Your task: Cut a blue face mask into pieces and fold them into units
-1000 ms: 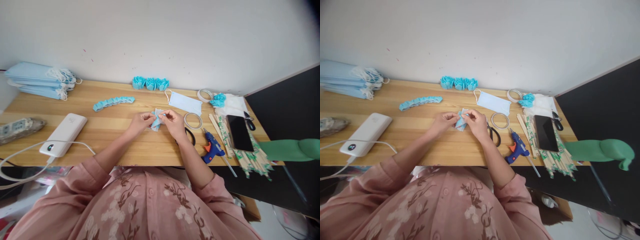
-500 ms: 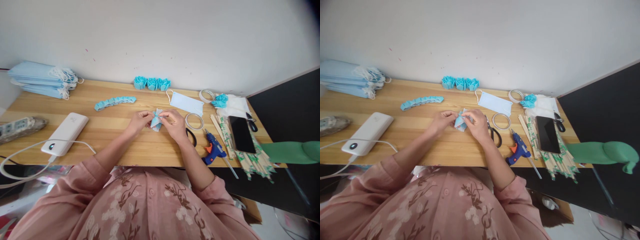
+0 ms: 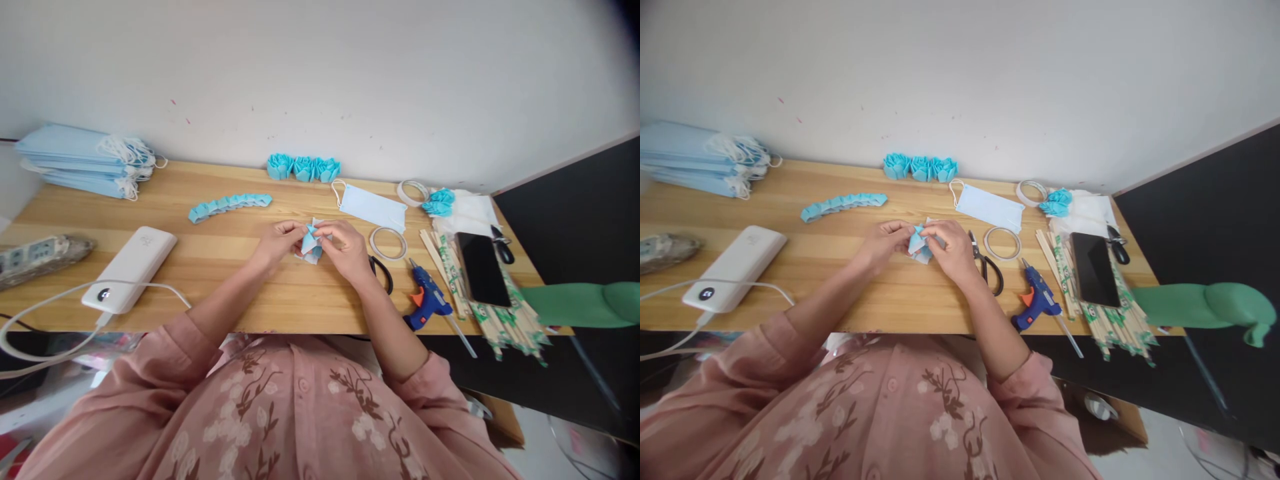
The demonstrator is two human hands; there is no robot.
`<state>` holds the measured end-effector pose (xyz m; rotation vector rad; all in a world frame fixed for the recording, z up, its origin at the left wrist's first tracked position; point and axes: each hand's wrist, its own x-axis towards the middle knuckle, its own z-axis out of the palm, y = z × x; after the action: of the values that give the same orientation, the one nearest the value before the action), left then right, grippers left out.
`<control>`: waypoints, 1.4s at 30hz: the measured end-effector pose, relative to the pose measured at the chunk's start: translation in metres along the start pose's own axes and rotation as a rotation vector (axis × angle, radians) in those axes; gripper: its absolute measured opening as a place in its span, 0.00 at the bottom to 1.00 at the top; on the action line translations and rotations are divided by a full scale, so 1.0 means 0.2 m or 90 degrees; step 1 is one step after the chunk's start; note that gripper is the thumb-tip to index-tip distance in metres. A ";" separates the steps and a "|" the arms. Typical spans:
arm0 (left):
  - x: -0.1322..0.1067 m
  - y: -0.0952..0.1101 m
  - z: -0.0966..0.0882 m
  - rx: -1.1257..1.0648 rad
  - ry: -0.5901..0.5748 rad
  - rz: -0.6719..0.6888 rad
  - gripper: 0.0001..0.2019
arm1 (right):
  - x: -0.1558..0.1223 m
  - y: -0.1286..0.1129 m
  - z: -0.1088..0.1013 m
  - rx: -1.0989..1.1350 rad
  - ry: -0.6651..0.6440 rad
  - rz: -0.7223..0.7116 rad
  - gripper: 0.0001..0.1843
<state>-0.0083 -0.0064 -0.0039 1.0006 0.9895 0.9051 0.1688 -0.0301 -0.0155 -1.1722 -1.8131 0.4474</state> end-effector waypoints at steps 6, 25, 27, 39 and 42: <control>0.00 -0.01 -0.01 0.022 -0.023 0.023 0.16 | 0.00 0.01 0.00 0.002 0.002 0.015 0.10; 0.01 -0.02 0.00 0.071 -0.007 0.071 0.15 | 0.01 -0.05 -0.04 0.277 -0.034 0.229 0.20; 0.01 -0.01 0.00 0.077 -0.007 0.074 0.14 | 0.01 -0.04 -0.03 0.276 -0.059 0.255 0.23; -0.01 -0.02 0.02 0.108 0.015 0.118 0.13 | -0.01 -0.03 0.02 0.337 -0.124 0.336 0.16; -0.01 -0.02 0.03 0.100 0.014 0.126 0.13 | 0.00 -0.01 0.02 0.322 -0.090 0.327 0.16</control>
<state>-0.0029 -0.0106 -0.0065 1.2408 1.0040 1.0139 0.1649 -0.0312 -0.0158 -1.2482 -1.3695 1.2316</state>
